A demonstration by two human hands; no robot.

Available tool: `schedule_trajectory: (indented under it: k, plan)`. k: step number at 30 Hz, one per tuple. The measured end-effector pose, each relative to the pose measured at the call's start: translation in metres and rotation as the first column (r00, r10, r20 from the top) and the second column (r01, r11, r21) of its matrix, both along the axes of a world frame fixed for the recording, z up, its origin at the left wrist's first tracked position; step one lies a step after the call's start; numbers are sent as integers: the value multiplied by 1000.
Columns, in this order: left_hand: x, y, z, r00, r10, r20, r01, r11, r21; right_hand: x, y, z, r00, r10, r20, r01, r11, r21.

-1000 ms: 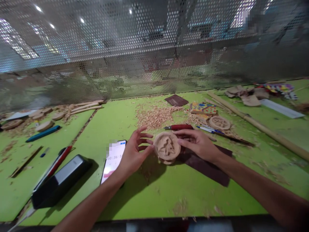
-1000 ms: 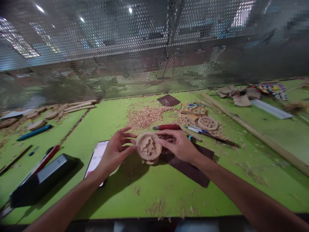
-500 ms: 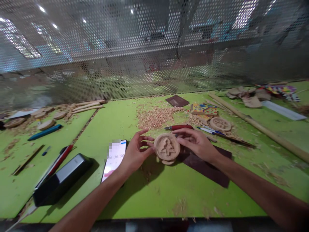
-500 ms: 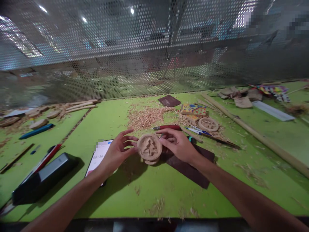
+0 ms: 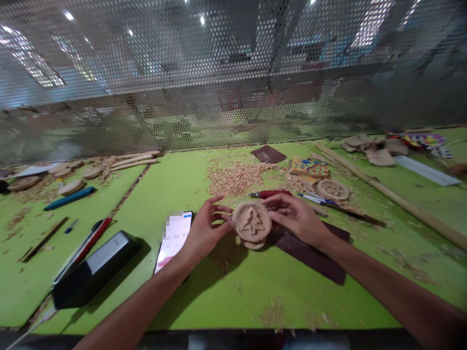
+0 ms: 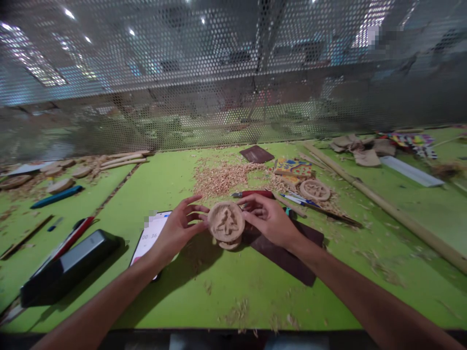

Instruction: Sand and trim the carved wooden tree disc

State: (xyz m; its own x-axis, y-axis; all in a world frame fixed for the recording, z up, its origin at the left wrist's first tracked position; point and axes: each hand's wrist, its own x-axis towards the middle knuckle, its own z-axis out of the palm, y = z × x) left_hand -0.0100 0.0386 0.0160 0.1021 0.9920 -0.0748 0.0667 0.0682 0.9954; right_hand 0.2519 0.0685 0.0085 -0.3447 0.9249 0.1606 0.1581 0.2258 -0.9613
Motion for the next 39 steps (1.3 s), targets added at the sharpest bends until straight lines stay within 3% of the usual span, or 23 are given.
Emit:
schedule_trajectory:
  k: [39]
  plan:
    - [-1,2,-1,998,13,66,-13,1000,1,2,1,-5,999,40,-33,-40,999,6]
